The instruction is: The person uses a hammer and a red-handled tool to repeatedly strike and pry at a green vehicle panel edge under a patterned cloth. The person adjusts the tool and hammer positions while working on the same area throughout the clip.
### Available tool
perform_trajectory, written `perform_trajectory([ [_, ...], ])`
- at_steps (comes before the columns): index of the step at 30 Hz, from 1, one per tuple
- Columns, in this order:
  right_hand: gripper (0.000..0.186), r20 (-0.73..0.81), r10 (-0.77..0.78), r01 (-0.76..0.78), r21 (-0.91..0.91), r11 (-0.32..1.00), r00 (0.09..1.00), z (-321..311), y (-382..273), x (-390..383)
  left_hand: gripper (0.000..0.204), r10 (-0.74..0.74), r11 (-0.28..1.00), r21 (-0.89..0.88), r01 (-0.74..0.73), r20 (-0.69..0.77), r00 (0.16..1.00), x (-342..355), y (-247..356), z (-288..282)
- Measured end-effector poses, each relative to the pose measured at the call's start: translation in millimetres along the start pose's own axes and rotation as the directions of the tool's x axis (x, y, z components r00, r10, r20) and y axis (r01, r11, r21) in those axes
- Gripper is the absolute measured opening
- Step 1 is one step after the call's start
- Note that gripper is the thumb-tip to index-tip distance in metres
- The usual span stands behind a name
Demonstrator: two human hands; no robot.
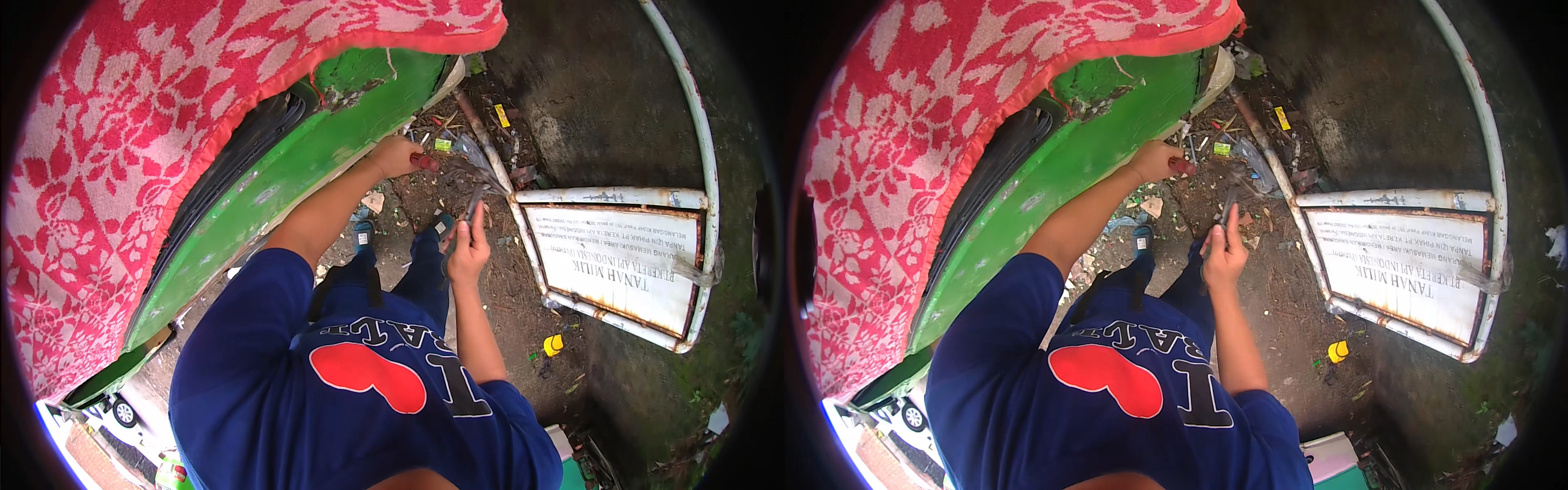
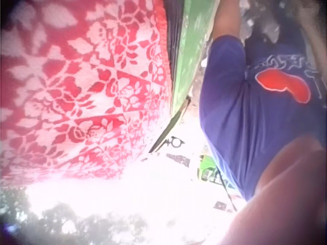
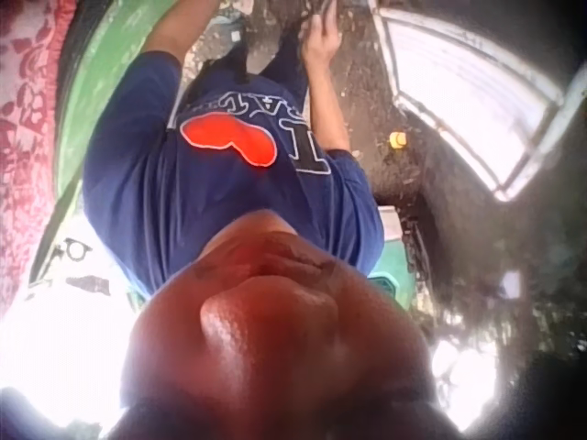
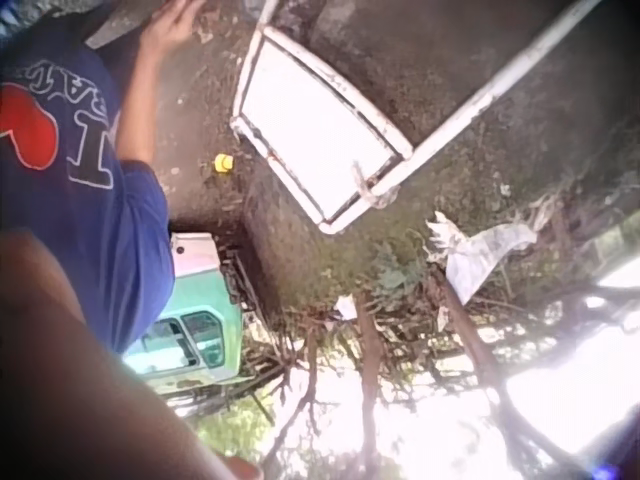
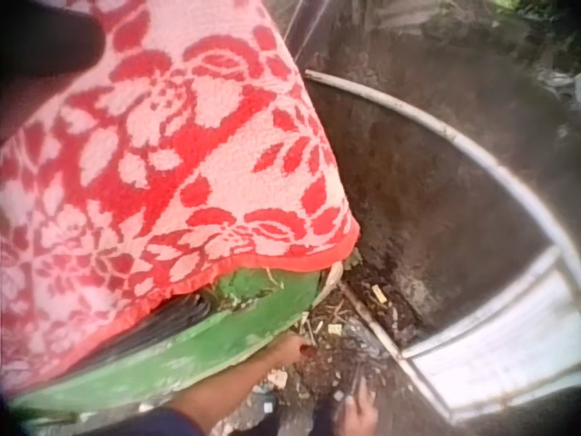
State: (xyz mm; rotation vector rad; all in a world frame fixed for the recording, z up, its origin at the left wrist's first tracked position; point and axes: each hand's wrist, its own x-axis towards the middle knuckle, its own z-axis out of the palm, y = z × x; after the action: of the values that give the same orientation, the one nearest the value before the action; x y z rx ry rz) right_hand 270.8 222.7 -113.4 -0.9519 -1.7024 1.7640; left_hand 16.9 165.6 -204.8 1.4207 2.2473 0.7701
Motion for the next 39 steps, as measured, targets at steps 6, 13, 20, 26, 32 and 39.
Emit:
perform_trajectory([
  [6, 0.052, 0.102, 0.014, -0.002, -0.124, 0.992, 0.995, 2.2, 18.9, 3.4, 0.023, 0.04, 0.998, -0.057, -0.038, 0.021, 0.999, -1.5, -5.9, 0.7],
  [13, 0.051, 0.109, -0.064, 0.075, -0.105, 0.992, 0.992, 0.1, 17.6, -8.5, 0.022, -0.033, 0.992, -0.118, 0.031, -0.007, 0.999, 2.6, -5.5, 1.1],
  [20, 0.049, 0.18, -0.052, 0.104, -0.297, 0.949, 0.982, 8.1, 11.2, 0.8, 0.024, -0.022, 0.995, -0.1, 0.016, -0.06, 0.998, -8.3, -10.2, 6.9],
  [26, 0.049, 0.004, -0.063, 0.063, -0.08, 0.995, 0.998, -2.3, 3.1, -3.5, 0.028, 0.076, 0.989, -0.119, -0.091, -0.12, 0.99, -25.0, -26.1, 2.3],
  [32, 0.051, 0.048, -0.069, 0.072, -0.07, 0.995, 0.996, -3.7, -5.5, 1.0, 0.029, 0.181, 0.972, -0.129, -0.195, -0.111, 0.977, -20.7, -13.5, 7.4],
  [39, 0.053, 0.03, 0.002, 0.0, -0.048, 0.999, 1.0, -10.2, -4.4, -4.5, 0.02, 0.114, 0.993, -0.037, -0.115, -0.048, 0.992, -3.2, -7.1, 5.8],
])
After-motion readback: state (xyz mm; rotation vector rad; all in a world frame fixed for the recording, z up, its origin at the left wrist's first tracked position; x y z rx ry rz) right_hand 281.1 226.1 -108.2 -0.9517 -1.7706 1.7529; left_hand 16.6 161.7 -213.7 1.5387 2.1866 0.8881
